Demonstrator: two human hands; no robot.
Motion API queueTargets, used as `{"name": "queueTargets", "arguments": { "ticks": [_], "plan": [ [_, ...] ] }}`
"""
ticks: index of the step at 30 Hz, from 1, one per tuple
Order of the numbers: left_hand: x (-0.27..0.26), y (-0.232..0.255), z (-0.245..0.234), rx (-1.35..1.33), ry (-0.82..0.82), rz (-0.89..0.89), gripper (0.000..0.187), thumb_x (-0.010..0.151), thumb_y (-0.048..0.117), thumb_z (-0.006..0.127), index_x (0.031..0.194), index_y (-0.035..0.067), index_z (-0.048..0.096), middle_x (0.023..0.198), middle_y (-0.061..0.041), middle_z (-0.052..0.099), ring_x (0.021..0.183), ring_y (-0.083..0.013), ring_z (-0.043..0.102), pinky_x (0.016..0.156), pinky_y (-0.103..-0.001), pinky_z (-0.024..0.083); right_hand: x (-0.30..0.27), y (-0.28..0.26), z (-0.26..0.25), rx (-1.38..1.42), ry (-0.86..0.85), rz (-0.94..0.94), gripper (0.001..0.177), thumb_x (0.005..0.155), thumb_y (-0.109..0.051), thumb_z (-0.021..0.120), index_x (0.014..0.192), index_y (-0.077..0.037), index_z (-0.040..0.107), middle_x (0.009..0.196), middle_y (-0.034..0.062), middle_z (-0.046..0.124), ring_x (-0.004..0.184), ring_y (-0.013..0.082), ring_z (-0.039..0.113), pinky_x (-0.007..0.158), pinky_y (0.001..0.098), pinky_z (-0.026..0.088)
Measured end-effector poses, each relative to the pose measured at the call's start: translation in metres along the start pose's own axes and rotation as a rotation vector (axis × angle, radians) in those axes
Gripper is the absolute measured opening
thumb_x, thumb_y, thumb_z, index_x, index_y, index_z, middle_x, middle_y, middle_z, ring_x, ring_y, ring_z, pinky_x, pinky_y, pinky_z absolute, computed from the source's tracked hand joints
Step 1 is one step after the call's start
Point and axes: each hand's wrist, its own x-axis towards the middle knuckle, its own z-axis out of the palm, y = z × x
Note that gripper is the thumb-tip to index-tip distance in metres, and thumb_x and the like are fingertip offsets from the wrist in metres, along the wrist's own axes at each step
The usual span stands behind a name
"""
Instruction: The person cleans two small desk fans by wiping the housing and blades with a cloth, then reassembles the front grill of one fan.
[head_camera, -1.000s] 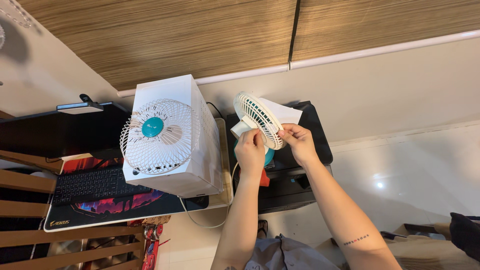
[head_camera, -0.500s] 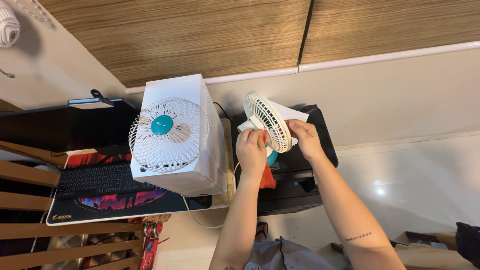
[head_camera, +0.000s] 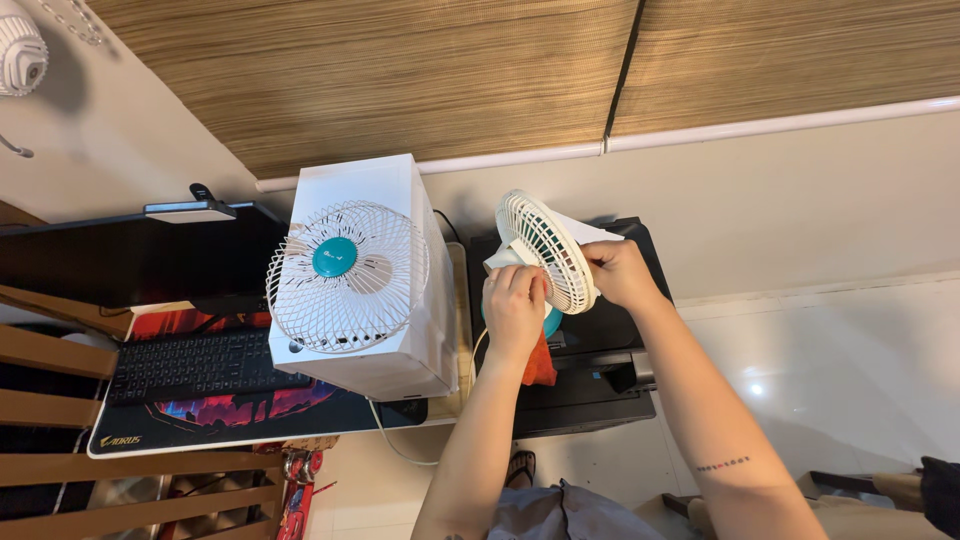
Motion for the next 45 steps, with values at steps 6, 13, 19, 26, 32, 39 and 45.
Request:
{"name": "queueTargets", "arguments": {
  "ticks": [6, 13, 19, 26, 32, 39, 45],
  "plan": [
    [0.008, 0.002, -0.007, 0.016, -0.008, -0.001, 0.008, 0.083, 0.007, 0.078, 0.089, 0.008, 0.072, 0.092, -0.006, 0.066, 0.091, -0.0295, 0.062, 0.082, -0.043, 0.049, 0.004, -0.035, -0.014, -0.536, 0.003, -0.465, 0.022, 0.074, -0.026, 0.086, 0.094, -0.020, 0.082, 0.127, 0.0060, 0.063, 0.123, 0.0309, 0.056, 0.103, 0.0482, 0.043],
    [0.010, -0.001, -0.010, 0.000, -0.017, 0.003, 0.008, 0.081, 0.007, 0.078, 0.087, 0.009, 0.073, 0.096, -0.003, 0.066, 0.097, -0.0275, 0.060, 0.085, -0.044, 0.047, 0.015, -0.037, 0.002, -0.294, 0.058, -0.650, 0.030, 0.065, -0.035, 0.088, 0.091, -0.022, 0.081, 0.147, 0.0117, 0.050, 0.147, 0.0468, 0.029, 0.120, 0.0668, 0.013],
    [0.008, -0.008, -0.008, -0.003, -0.036, 0.011, 0.009, 0.081, 0.007, 0.079, 0.087, 0.010, 0.073, 0.094, -0.001, 0.067, 0.095, -0.0268, 0.060, 0.085, -0.044, 0.047, 0.020, -0.022, 0.007, -0.241, 0.033, -0.649, 0.032, 0.065, -0.033, 0.090, 0.092, -0.020, 0.080, 0.137, 0.0098, 0.050, 0.149, 0.0437, 0.032, 0.124, 0.0648, 0.016],
    [0.006, -0.008, -0.010, -0.068, -0.060, -0.004, 0.013, 0.082, 0.007, 0.079, 0.094, 0.008, 0.074, 0.103, -0.004, 0.068, 0.100, -0.0285, 0.061, 0.089, -0.043, 0.049, 0.020, -0.030, 0.005, -0.165, 0.009, -0.655, 0.034, 0.065, -0.028, 0.089, 0.094, -0.015, 0.077, 0.127, 0.0115, 0.048, 0.137, 0.0418, 0.042, 0.119, 0.0561, 0.029],
    [0.000, -0.003, -0.015, -0.047, -0.087, 0.003, 0.020, 0.081, 0.010, 0.081, 0.094, 0.003, 0.068, 0.116, -0.012, 0.062, 0.107, -0.0332, 0.059, 0.092, -0.044, 0.049, 0.020, -0.033, -0.005, -0.190, 0.082, -0.658, 0.033, 0.065, -0.024, 0.091, 0.094, -0.012, 0.078, 0.121, 0.0112, 0.047, 0.132, 0.0408, 0.048, 0.113, 0.0531, 0.036],
    [0.002, 0.005, -0.010, 0.126, -0.092, 0.072, 0.016, 0.082, 0.014, 0.080, 0.086, 0.009, 0.065, 0.110, -0.008, 0.062, 0.106, -0.0296, 0.059, 0.086, -0.046, 0.044, 0.015, -0.024, -0.013, -0.216, 0.118, -0.583, 0.029, 0.065, -0.018, 0.091, 0.086, -0.010, 0.074, 0.118, 0.0118, 0.047, 0.129, 0.0388, 0.053, 0.109, 0.0488, 0.040],
    [0.005, 0.002, -0.006, 0.095, -0.102, 0.094, 0.017, 0.084, 0.014, 0.076, 0.087, 0.008, 0.062, 0.097, -0.006, 0.059, 0.098, -0.0277, 0.060, 0.085, -0.046, 0.044, 0.010, -0.023, -0.021, -0.098, 0.135, -0.519, 0.026, 0.072, -0.020, 0.089, 0.094, -0.013, 0.077, 0.120, 0.0095, 0.046, 0.132, 0.0362, 0.052, 0.112, 0.0445, 0.043]
  ]
}}
